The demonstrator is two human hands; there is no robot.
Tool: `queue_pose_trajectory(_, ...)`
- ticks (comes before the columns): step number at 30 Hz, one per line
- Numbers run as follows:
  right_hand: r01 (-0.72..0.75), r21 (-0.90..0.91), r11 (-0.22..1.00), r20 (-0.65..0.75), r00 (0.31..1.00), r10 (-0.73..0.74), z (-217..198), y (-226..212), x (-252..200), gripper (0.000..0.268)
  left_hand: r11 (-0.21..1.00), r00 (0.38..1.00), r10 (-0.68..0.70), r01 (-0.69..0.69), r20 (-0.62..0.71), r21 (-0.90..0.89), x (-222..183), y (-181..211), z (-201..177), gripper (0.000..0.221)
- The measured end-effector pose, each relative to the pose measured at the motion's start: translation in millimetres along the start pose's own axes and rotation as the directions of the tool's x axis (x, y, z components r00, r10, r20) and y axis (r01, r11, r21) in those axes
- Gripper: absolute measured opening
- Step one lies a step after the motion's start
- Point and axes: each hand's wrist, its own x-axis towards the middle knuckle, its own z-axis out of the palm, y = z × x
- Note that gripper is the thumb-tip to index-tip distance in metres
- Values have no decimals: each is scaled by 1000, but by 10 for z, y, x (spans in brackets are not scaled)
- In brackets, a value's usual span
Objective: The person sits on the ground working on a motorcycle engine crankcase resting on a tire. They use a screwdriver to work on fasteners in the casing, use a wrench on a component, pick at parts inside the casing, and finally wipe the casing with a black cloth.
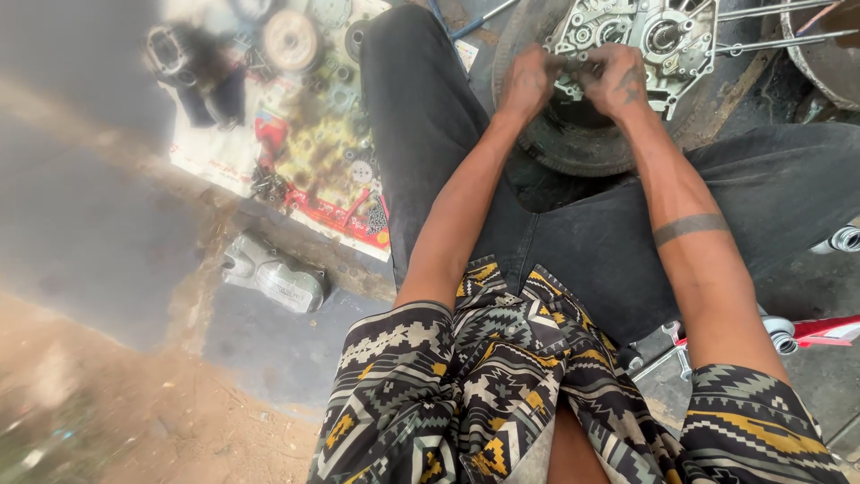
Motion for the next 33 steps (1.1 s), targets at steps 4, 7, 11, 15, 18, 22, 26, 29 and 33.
queue_pose_trajectory(4,3,0,1000,-25,1000,-3,-32,-120,38,16,992,993,-117,117,14,-53,22,43,5,12)
queue_pose_trajectory(7,-64,64,996,-8,998,65,-14,-83,38,19,980,979,-197,198,46,-10,44,99,-2,11)
queue_pose_trajectory(11,-197,92,976,36,980,195,85,68,13,17,953,954,-294,298,68,-59,53,117,-27,18)
queue_pose_trajectory(15,-361,135,923,127,930,345,101,188,6,12,952,955,-296,297,31,-75,81,134,-8,19)
queue_pose_trajectory(18,-434,161,886,134,899,416,59,111,70,13,873,883,-433,461,181,-160,104,121,6,21)
queue_pose_trajectory(22,-552,255,794,141,833,535,-101,-191,152,14,843,859,-481,509,176,-175,155,211,-43,19)
queue_pose_trajectory(26,-681,314,662,170,726,666,-132,-284,224,13,837,857,-496,515,140,-185,122,71,67,20)
queue_pose_trajectory(29,-714,325,620,184,691,699,-114,-234,276,12,853,875,-468,485,128,-194,111,30,98,20)
queue_pose_trajectory(33,-764,345,545,223,630,744,-145,-190,339,12,842,858,-483,510,176,-177,112,90,40,19)
